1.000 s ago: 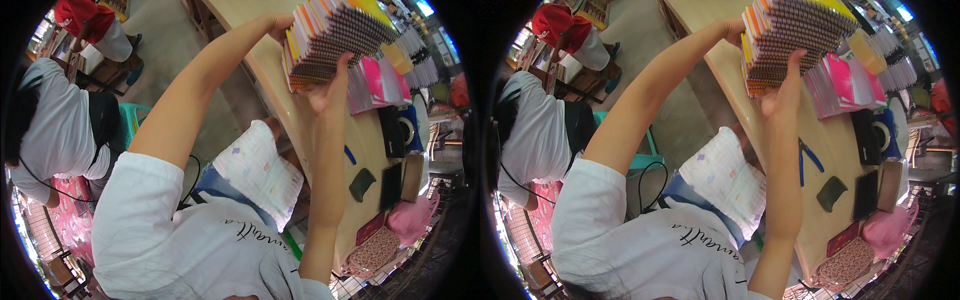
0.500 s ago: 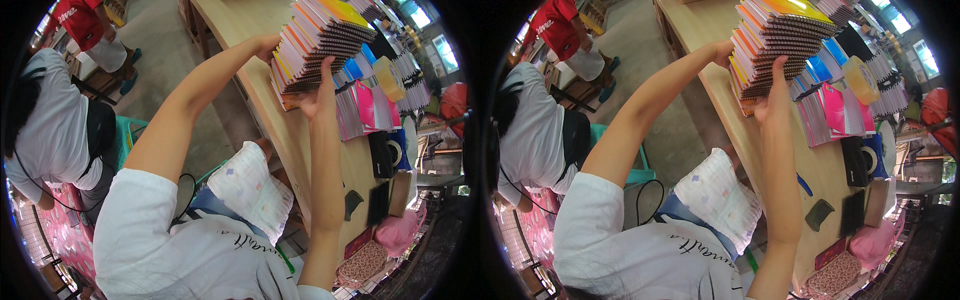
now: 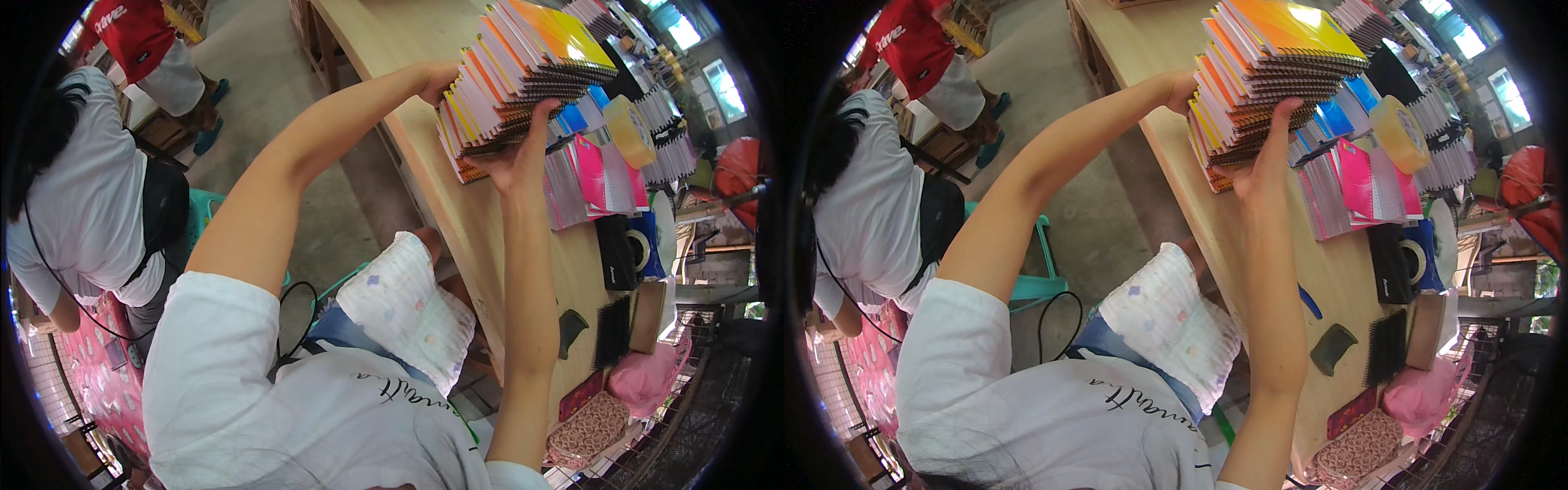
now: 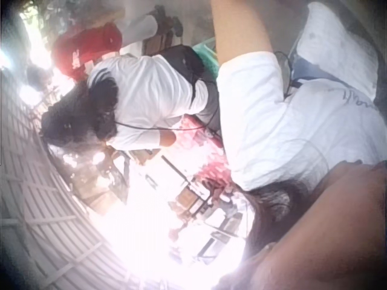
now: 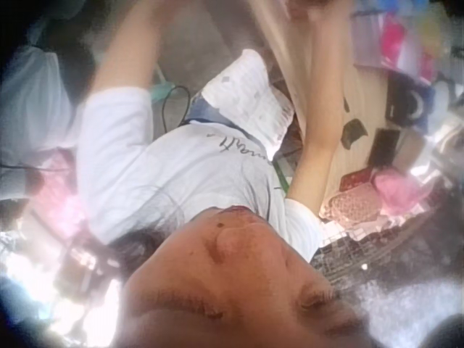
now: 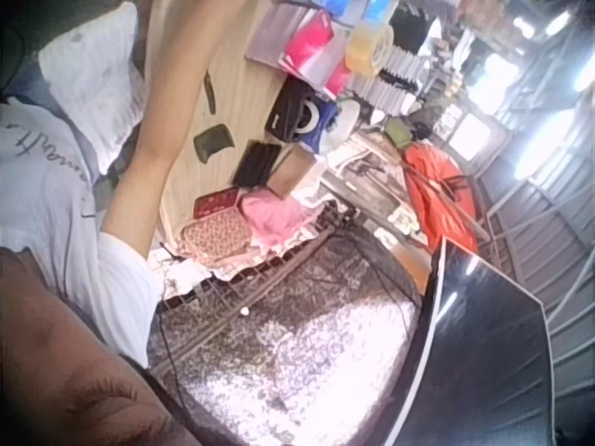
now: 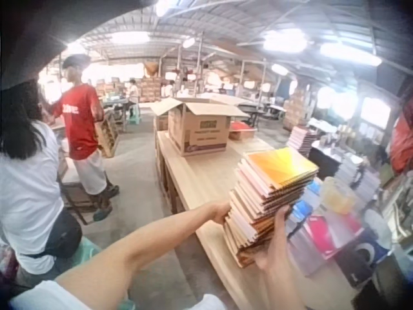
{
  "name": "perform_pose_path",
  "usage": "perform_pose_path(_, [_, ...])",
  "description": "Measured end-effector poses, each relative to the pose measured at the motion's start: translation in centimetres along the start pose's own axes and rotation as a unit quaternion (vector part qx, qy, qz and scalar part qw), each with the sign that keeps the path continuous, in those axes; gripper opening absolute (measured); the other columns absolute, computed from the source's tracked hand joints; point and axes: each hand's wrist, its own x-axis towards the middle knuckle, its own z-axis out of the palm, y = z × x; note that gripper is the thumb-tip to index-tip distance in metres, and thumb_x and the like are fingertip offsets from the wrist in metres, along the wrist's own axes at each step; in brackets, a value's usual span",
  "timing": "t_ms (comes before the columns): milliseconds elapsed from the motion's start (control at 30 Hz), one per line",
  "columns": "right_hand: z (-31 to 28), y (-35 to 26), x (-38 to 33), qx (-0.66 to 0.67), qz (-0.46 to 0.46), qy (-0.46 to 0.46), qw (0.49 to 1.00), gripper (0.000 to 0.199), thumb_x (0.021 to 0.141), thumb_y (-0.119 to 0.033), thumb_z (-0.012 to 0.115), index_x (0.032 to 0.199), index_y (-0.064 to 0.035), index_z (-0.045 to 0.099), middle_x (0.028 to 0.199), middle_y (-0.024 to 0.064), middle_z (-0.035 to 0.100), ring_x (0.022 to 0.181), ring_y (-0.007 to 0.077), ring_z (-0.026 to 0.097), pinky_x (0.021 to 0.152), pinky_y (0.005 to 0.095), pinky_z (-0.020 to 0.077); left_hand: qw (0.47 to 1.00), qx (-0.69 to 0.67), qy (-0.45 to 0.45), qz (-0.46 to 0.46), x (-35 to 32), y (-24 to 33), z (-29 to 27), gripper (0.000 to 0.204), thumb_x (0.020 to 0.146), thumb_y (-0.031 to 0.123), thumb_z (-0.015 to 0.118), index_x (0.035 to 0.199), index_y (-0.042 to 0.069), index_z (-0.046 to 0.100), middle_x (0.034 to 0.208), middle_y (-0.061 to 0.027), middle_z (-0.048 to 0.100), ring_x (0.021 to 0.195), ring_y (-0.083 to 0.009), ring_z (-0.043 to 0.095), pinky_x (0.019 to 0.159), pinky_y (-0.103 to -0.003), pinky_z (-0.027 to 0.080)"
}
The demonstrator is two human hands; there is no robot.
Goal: The person uses blue-handled shears to trim the excess wire from a stack of spiral-bound notebooks, handling individual notebooks and then restacking them.
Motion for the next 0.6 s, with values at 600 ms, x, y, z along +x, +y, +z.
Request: perform_pose_path(600, [4.9,2.1,10.6,0.051,0.011,-0.023,0.998,0.111,0.067,-0.087,0.049,0.143,-0.0081,0.035,0.146,0.0185,0.036,0.132,0.0449,0.034,0.094,0.0806,0.0177,0.995,-0.039,0.093,0.01,2.7,0.7,-11.1,0.058,0.089,0.056,0.051,0.125,0.012,0.059,0.129,-0.0067,0.06,0.118,-0.0214,0.056,0.098,-0.053,0.044])
